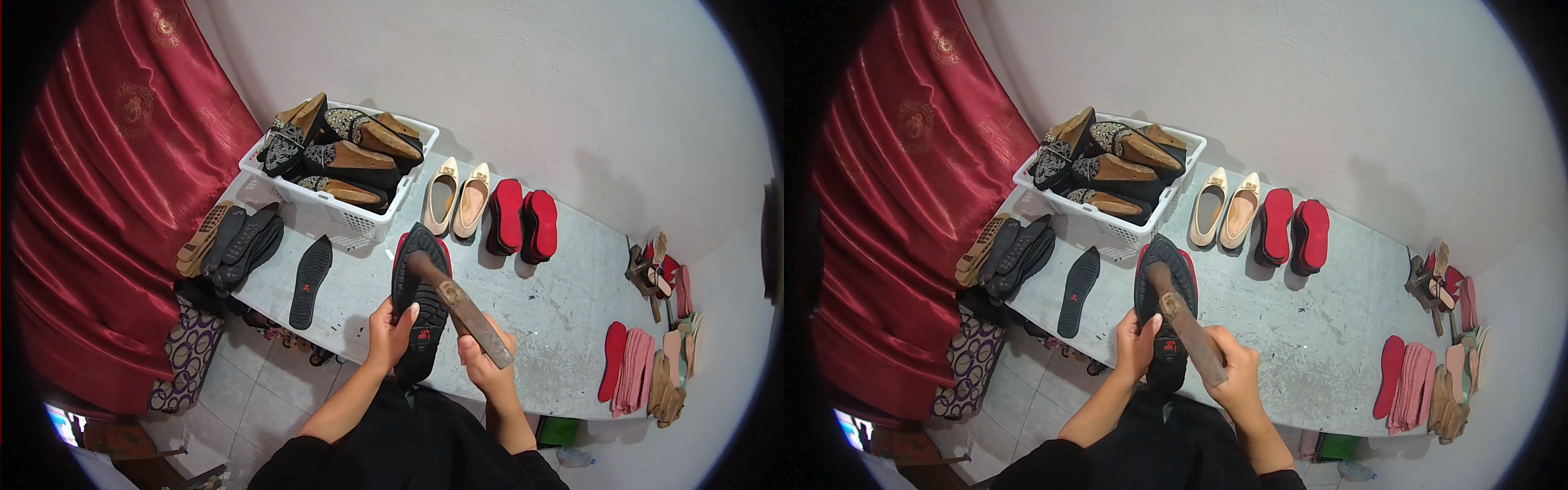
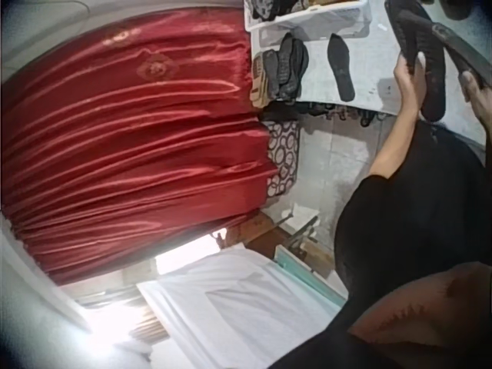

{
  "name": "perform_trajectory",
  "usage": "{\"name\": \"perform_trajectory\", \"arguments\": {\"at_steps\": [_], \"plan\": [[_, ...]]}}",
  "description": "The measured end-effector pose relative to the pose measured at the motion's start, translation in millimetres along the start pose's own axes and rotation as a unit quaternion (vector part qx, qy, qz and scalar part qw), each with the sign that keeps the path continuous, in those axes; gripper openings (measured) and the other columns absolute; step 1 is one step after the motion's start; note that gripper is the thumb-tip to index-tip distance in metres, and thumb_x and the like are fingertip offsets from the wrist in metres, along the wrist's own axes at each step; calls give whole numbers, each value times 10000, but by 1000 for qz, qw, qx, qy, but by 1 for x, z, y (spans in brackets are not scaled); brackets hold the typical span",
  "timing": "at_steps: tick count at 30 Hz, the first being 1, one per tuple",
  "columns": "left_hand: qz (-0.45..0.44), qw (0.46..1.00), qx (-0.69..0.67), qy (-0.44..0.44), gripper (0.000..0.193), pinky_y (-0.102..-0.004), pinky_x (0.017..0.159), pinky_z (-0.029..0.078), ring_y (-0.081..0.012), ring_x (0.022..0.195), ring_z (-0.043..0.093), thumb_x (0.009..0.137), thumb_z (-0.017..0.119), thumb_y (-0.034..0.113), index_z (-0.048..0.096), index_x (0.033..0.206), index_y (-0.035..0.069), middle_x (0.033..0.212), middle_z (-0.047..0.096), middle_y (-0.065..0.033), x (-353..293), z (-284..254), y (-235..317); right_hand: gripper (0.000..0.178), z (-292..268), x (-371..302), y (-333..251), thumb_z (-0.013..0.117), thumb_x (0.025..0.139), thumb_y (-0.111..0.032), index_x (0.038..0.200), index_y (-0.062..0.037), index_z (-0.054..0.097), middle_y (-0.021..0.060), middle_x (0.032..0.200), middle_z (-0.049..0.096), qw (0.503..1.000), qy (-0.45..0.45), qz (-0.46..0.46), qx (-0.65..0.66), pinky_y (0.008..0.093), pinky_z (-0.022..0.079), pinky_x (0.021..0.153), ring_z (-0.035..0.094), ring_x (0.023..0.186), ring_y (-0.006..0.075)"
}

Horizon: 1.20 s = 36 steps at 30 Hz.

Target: The person hammers shoe soles onto shoes with a hammer.

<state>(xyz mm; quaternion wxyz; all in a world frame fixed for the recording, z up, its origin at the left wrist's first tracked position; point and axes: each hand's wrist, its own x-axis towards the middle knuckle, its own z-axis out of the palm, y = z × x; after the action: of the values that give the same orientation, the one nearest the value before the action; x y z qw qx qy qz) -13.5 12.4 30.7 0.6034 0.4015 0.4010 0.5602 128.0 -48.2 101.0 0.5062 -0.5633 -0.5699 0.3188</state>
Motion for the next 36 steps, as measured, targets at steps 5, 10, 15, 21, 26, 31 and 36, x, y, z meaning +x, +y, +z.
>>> {"name": "perform_trajectory", "arguments": {"at_steps": [5,10,15,21,26,31,36], "plan": [[16,999,-28,-31,203,-211,708,452,-58,792,547,875,559,78,557,1045,-31,928,618,-34,-3,-3,0,163,0,11,4,647,735,-42,881,-23,578,83,624,567,1000,22,2,-14,238,423,527,562,545,112],[42,997,-60,-5,228,-221,731,457,-73,814,554,878,558,100,549,1067,-27,958,613,-42,3,-7,2,135,1,-14,16,638,736,-42,858,-27,582,85,604,549,999,6,2,-32,241,417,512,549,532,111],[42,995,-81,37,210,-219,735,458,-74,811,554,883,547,119,554,1038,-22,939,609,-45,11,-12,4,106,4,-28,11,625,756,-72,849,-37,587,71,574,524,999,-12,41,-15,237,400,497,506,515,88],[36,991,-108,64,185,-225,696,461,-73,762,548,887,539,123,561,1005,-18,898,602,-35,20,-9,7,349,6,-45,25,605,827,-344,785,0,562,12,537,488,1000,-15,9,13,241,370,446,473,466,87],[57,992,-83,78,192,-229,693,468,-82,764,556,889,537,133,562,1004,-19,897,604,-42,27,-9,5,161,-1,-56,34,663,748,-122,870,-32,606,70,633,566,997,-48,14,-54,242,413,509,530,535,99],[44,986,-137,83,204,-240,704,482,-97,779,575,898,520,129,558,1028,-23,914,608,-54,29,-14,8,187,-6,-70,30,676,729,-129,885,-48,610,104,645,573,990,-120,72,-7,253,426,512,554,534,132],[55,986,-132,84,202,-242,718,480,-102,800,572,903,510,119,555,1034,-28,939,605,-67,34,-23,0,194,-12,-82,36,677,743,-161,889,-50,614,108,614,557,987,-140,71,-39,260,429,516,545,522,139]]}}
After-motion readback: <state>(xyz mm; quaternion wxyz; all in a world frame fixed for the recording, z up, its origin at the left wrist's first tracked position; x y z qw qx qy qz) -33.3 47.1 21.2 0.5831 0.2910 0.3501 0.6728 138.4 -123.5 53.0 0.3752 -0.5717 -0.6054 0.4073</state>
